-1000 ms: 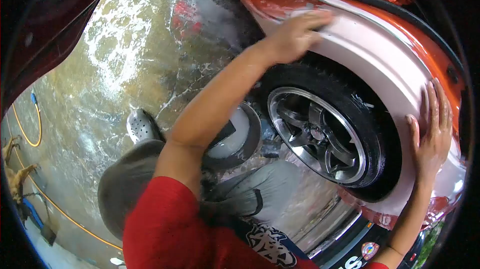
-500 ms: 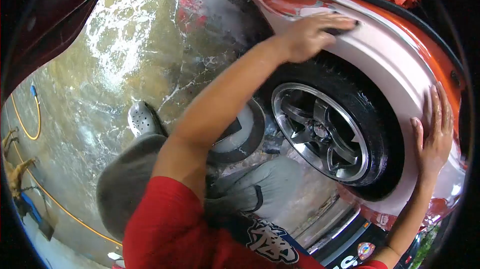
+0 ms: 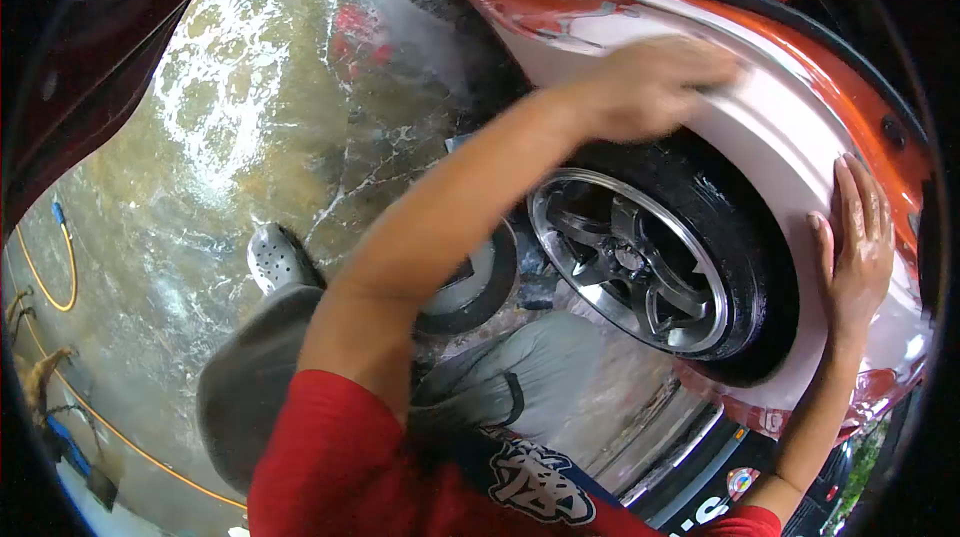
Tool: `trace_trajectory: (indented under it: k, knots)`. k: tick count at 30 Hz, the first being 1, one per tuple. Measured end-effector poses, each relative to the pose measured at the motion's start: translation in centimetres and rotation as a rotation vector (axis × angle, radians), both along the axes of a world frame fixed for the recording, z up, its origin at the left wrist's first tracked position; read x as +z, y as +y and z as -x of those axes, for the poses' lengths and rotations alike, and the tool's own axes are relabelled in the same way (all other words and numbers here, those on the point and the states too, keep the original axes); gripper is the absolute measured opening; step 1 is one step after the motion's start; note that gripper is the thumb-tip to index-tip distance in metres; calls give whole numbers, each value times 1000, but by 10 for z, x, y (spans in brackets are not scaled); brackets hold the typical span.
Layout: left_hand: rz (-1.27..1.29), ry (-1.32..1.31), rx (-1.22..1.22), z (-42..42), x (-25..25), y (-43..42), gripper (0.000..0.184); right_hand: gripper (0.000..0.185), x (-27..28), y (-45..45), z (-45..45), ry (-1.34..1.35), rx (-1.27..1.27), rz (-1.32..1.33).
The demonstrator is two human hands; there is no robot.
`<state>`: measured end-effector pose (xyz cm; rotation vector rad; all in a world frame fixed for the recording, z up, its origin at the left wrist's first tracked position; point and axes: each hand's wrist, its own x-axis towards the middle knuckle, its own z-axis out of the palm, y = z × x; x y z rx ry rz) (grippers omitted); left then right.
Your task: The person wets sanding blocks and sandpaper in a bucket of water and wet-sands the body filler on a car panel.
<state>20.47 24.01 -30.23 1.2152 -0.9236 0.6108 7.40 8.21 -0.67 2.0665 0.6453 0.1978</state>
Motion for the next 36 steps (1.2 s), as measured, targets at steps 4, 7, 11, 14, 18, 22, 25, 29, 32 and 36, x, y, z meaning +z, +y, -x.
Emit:
trace_trajectory:
  k: [4,7,11,14,18,22,25,29,32,36]
  knots:
    - [21,456,-129,-10,-91,42,53,57,-1,2,0,-4,16,-16]
    - [105,201,161,15,-47,-1,54,57,-3,7,3,-34,-23,6]
    - [73,-11,38,56,73,-19,52,57,-3,3,2,-10,5,-25]
    - [29,32,59,37,21,-2,50,56,2,-1,0,10,30,-36]
    - [165,539,-30,28,-87,38,51,53,1,0,5,16,30,-21]
    - [111,198,190,47,-6,-12,51,45,4,0,5,3,37,-114]
    - [148,-19,107,76,98,-40,49,53,12,-29,1,3,65,-402]
    - [202,-109,126,62,80,-40,49,62,5,-37,7,-79,16,-619]
    - [44,158,71,39,-5,10,48,64,4,-29,9,-106,65,-670]
    - [29,144,201,59,23,-15,53,71,1,-35,9,-148,67,-832]
